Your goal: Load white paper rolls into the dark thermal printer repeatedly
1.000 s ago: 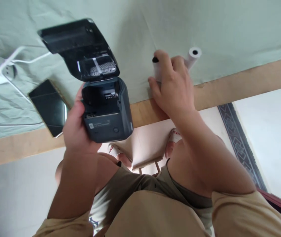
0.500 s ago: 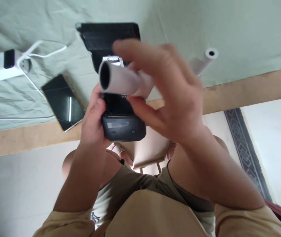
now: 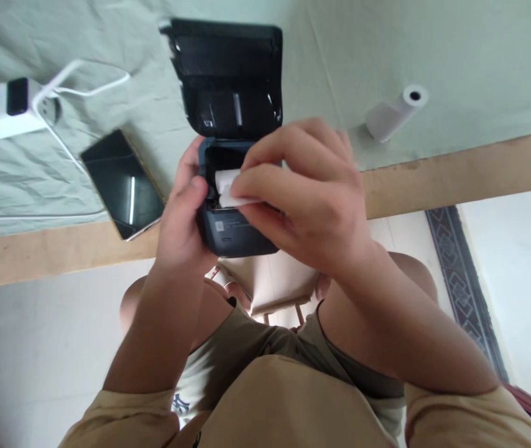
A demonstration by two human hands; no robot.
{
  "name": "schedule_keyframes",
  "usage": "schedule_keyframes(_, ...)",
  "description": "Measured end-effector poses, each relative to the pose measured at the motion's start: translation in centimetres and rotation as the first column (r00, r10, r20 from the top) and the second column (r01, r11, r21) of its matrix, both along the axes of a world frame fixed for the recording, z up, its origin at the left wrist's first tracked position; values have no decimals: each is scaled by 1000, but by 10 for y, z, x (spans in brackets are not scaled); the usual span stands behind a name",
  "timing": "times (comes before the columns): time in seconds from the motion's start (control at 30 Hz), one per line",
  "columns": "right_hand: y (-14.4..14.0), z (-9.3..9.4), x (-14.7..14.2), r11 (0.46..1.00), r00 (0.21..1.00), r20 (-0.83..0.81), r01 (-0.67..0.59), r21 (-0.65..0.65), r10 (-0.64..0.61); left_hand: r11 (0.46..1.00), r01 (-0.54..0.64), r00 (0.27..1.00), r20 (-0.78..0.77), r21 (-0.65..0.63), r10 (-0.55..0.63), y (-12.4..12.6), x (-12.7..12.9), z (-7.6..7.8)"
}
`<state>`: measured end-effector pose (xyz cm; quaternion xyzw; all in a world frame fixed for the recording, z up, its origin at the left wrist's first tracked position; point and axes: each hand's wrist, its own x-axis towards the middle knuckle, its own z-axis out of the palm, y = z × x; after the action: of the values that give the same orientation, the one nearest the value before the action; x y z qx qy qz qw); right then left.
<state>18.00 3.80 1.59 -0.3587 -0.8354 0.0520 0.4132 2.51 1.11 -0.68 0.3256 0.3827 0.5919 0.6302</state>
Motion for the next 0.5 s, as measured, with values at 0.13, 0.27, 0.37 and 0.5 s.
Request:
schedule_keyframes(0.13,-9,0,-7,994,993,23,-113,2,113,998,42,996,77,43,-46,-1,-3,1)
schedule_keyframes(0.27,-6,-4,-7,986,976,-161,-159,-58,148,999,32,999,22,14,-32,-3,-6,-2)
schedule_keyframes(0.37,4,-11,-2,990,935,-345,31,-139,-78,999,52,998,-42,5,-51,-3,-6,-2)
schedule_keyframes(0.5,15,-20,0,914,908,-383,-1,-407,-169,993,118,989,-93,12,-116,-3,-7,-2)
